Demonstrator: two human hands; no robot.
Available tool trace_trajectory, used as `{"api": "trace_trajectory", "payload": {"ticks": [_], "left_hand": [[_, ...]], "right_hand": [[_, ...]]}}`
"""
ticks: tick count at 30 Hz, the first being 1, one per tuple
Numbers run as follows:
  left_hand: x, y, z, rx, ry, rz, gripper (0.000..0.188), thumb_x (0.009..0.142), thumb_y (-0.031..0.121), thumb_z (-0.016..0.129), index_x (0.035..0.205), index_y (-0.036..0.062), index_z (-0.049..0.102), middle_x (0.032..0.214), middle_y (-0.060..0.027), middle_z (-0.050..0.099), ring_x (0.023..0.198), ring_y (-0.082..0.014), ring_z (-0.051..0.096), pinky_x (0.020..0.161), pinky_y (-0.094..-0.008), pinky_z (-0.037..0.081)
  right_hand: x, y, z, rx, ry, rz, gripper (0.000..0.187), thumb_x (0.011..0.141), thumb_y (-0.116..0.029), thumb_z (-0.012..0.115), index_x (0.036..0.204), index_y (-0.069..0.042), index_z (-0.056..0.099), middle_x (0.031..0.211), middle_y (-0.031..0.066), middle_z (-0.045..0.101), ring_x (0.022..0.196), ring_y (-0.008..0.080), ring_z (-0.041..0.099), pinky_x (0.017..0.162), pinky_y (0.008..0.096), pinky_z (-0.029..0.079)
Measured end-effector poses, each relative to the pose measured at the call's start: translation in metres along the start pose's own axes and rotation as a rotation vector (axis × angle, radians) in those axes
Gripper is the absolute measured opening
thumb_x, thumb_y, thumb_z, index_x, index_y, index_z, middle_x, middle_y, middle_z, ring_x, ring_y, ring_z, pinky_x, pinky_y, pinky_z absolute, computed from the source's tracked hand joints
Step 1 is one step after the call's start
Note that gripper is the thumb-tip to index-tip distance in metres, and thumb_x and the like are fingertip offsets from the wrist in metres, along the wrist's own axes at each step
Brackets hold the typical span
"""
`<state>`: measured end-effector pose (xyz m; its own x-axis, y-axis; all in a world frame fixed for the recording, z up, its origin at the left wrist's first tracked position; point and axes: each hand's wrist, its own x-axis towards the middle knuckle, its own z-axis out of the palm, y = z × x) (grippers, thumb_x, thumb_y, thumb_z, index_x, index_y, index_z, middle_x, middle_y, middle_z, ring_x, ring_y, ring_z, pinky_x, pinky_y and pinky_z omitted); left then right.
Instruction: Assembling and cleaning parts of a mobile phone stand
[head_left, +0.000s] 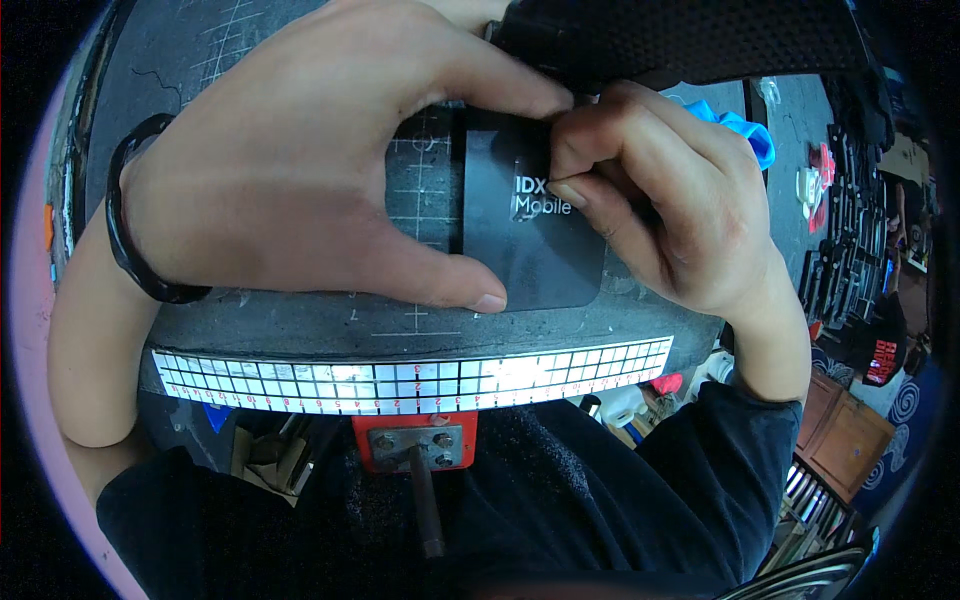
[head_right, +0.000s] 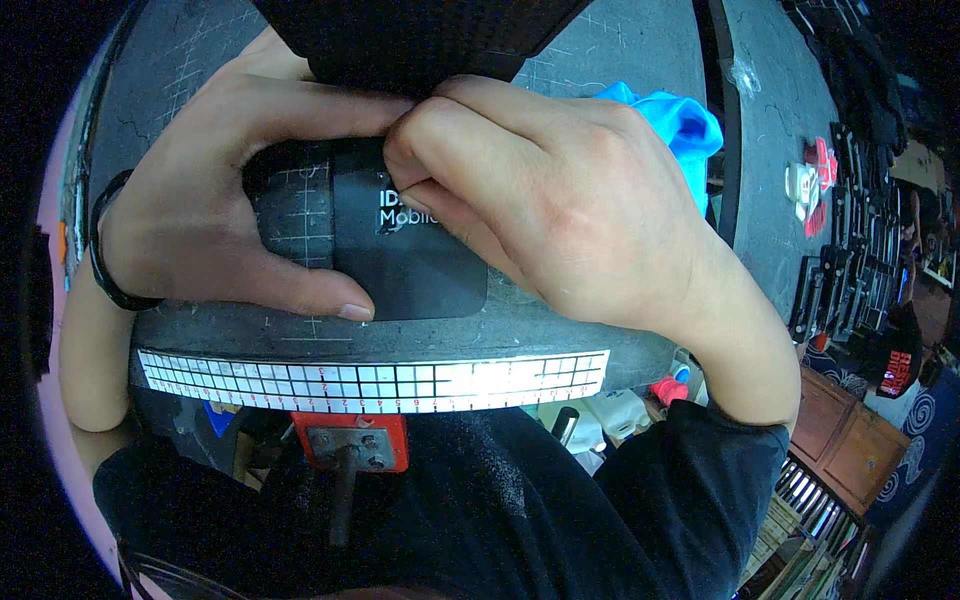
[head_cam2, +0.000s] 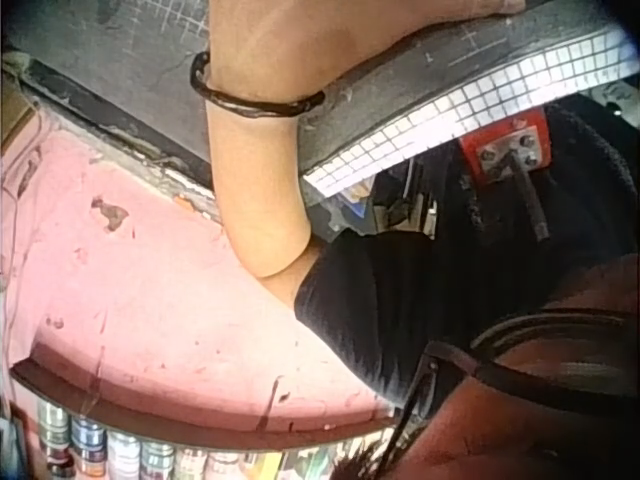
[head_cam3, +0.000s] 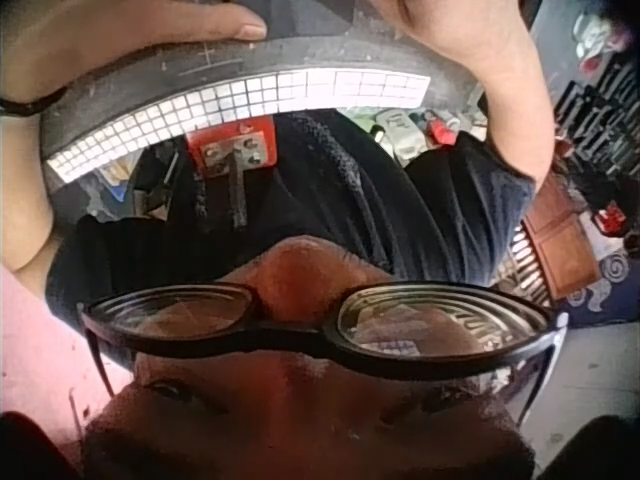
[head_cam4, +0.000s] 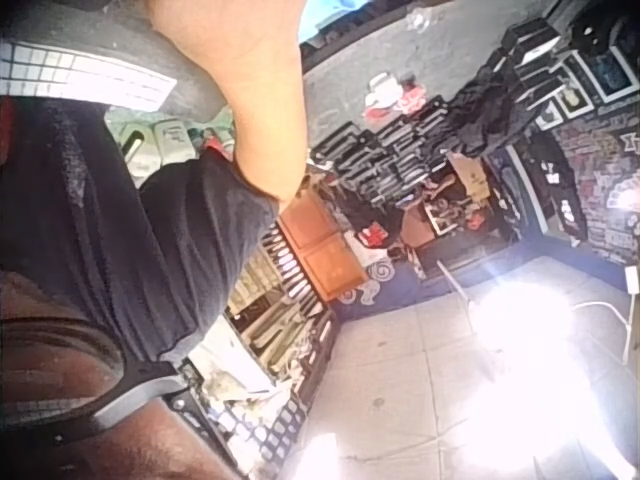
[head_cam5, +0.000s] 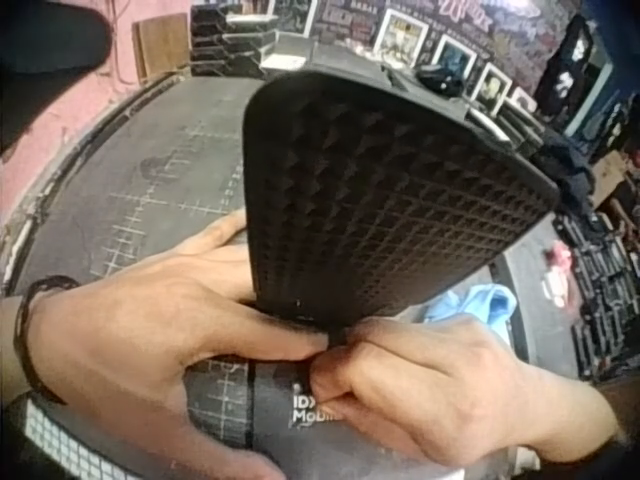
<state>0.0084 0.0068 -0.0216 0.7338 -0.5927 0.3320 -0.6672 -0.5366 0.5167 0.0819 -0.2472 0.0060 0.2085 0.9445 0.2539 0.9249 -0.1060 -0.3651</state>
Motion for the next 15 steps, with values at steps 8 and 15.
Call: {"api": "trace_trajectory", "payload": {"ticks": [8, 15], "left_hand": [[0.0014, -0.0011, -0.0016, 0.033, 0.016, 0.051, 0.091, 0.055, 0.038, 0.103, 0.134, 0.007, 0.069, 0.129, -0.013, 0.07, 0.125, -0.0327, 0.061, 0.105, -0.0457, 0.049], [-0.0035, -0.0061, 0.0071, 0.027, 0.136, 0.061, 0.089, 0.055, 0.04, 0.103, 0.132, 0.0069, 0.07, 0.134, -0.013, 0.066, 0.13, -0.0333, 0.057, 0.108, -0.0456, 0.046]], "right_hand": [[0.0, -0.0015, 0.0012, -0.015, 0.007, 0.015, 0.02, 0.083, 0.004, 0.076, 0.097, 0.0, 0.063, 0.088, 0.0107, 0.065, 0.074, 0.0233, 0.068, 0.064, 0.0316, 0.053], [0.0008, -0.0006, -0.0028, 0.064, 0.018, 0.016, 0.018, 0.083, 0.005, 0.075, 0.099, 0.0, 0.066, 0.089, 0.0109, 0.067, 0.071, 0.0214, 0.066, 0.063, 0.0302, 0.05]]}}
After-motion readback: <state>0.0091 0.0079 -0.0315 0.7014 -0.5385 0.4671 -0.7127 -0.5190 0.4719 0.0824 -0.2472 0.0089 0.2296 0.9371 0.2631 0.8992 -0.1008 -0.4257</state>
